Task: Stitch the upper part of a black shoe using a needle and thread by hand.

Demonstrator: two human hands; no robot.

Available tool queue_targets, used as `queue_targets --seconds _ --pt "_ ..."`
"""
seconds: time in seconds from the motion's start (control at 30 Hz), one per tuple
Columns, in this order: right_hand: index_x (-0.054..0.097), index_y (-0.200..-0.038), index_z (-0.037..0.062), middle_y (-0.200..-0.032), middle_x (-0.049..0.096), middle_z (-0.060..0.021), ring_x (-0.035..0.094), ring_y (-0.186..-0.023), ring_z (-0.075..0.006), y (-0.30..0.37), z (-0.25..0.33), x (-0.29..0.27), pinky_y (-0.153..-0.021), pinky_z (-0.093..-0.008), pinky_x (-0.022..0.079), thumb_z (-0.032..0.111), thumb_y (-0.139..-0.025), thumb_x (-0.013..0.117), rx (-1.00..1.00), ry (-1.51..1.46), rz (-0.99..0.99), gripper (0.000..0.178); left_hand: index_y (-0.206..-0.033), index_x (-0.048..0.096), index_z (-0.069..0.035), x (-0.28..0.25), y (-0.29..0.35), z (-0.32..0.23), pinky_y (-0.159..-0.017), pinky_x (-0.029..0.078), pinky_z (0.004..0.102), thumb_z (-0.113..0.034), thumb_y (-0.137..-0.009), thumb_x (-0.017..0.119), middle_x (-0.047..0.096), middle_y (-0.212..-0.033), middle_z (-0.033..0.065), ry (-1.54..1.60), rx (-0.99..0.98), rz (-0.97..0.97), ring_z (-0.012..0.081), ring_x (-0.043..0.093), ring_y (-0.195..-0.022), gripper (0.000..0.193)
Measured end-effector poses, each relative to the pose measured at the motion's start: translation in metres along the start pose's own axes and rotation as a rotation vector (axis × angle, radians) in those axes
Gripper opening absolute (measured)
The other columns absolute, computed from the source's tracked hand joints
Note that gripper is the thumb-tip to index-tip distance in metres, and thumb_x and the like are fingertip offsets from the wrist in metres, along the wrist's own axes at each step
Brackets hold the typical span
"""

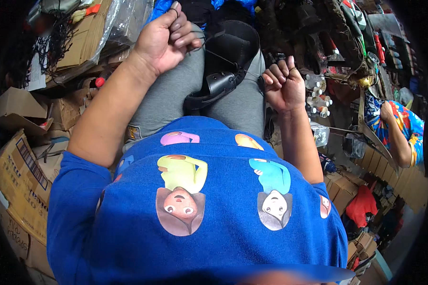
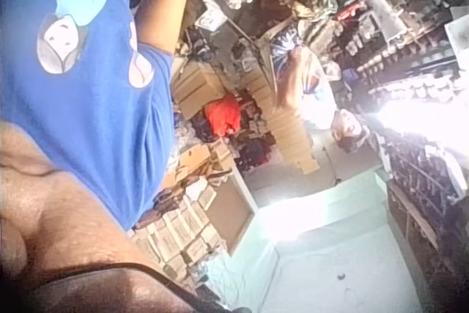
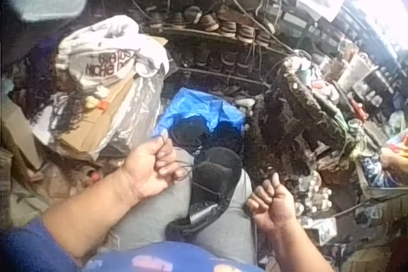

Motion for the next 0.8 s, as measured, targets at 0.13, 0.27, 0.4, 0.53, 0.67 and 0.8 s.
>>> queue_targets --seconds 0.13,0.27,0.4,0.53,0.67,0.8 --pt "0.036 -0.061 0.0141 -0.051 0.024 0.0042 0.022 -0.046 -0.0099 0.015 0.017 -0.026 -0.054 -0.0264 0.03 0.039 -0.097 0.043 -0.076 0.108 -0.081 0.044 -0.064 0.038 -0.014 -0.025 0.01 -0.008 -0.065 0.035 0.0279 -0.03 -0.1 0.039 0.028 -0.055 -0.0046 -0.105 -0.036 -0.078 0.0082 0.026 -0.047 0.039" --pt "0.052 -0.074 0.0105 -0.063 0.045 0.002 0.042 -0.058 -0.0121 0.022 0.019 -0.051 -0.065 -0.0287 0.041 0.04 -0.095 0.049 0.012 0.083 -0.06 0.036 -0.078 0.056 -0.008 -0.043 0.028 -0.042 -0.069 0.044 0.0336 -0.03 -0.1 0.04 0.055 -0.069 0.0016 -0.49 0.076 -0.378 0.0108 0.049 -0.057 0.035" --pt "0.05 -0.129 0.0008 -0.117 0.06 -0.0144 0.057 -0.106 -0.0201 0.048 0.063 -0.095 -0.092 -0.0333 0.044 0.026 -0.081 0.071 0.176 1.475 -0.367 0.058 -0.109 0.063 -0.002 -0.024 0.074 -0.102 -0.079 0.049 0.0283 -0.017 -0.086 0.063 0.064 -0.099 0.0063 -1.625 -0.081 -0.31 0.0131 0.059 -0.089 0.029" --pt "0.046 -0.136 0.0109 -0.131 0.048 -0.0203 0.054 -0.113 -0.0269 0.032 0.099 -0.049 -0.093 -0.0376 0.045 0.023 -0.077 0.074 -0.239 1.485 -0.292 0.066 -0.114 0.059 -0.002 0.042 0.112 -0.116 -0.09 0.043 0.0314 -0.02 -0.078 0.07 0.056 -0.117 0.0076 -1.791 0.711 -0.323 0.0189 0.056 -0.102 0.041" --pt "0.049 -0.133 0.016 -0.111 0.056 -0.0104 0.057 -0.093 -0.016 -0.016 0.054 0.045 -0.074 -0.0283 0.049 0.024 -0.073 0.078 -0.219 1.551 0.192 0.067 -0.103 0.06 -0.003 0.082 0.077 0.012 -0.082 0.048 0.0363 -0.031 -0.068 0.078 0.053 -0.111 0.0161 -2.069 0.515 0.01 0.029 0.057 -0.102 0.049" --pt "0.058 -0.112 0.0045 -0.086 0.056 -0.0018 0.052 -0.081 -0.0095 -0.037 0.022 0.1 -0.073 -0.0252 0.044 0.024 -0.076 0.077 -0.238 2.072 0.184 0.045 -0.088 0.059 -0.005 0.08 0.056 0.062 -0.075 0.049 0.0395 -0.032 -0.066 0.077 0.056 -0.092 0.0128 -2.272 0.337 0.121 0.0275 0.062 -0.083 0.039"
Point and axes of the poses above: each hand's wrist, its own y-axis away from the middle knuckle, its own x-axis out of the palm, z = x × y, the point moved 9 cm from there along -y, towards the middle knuckle
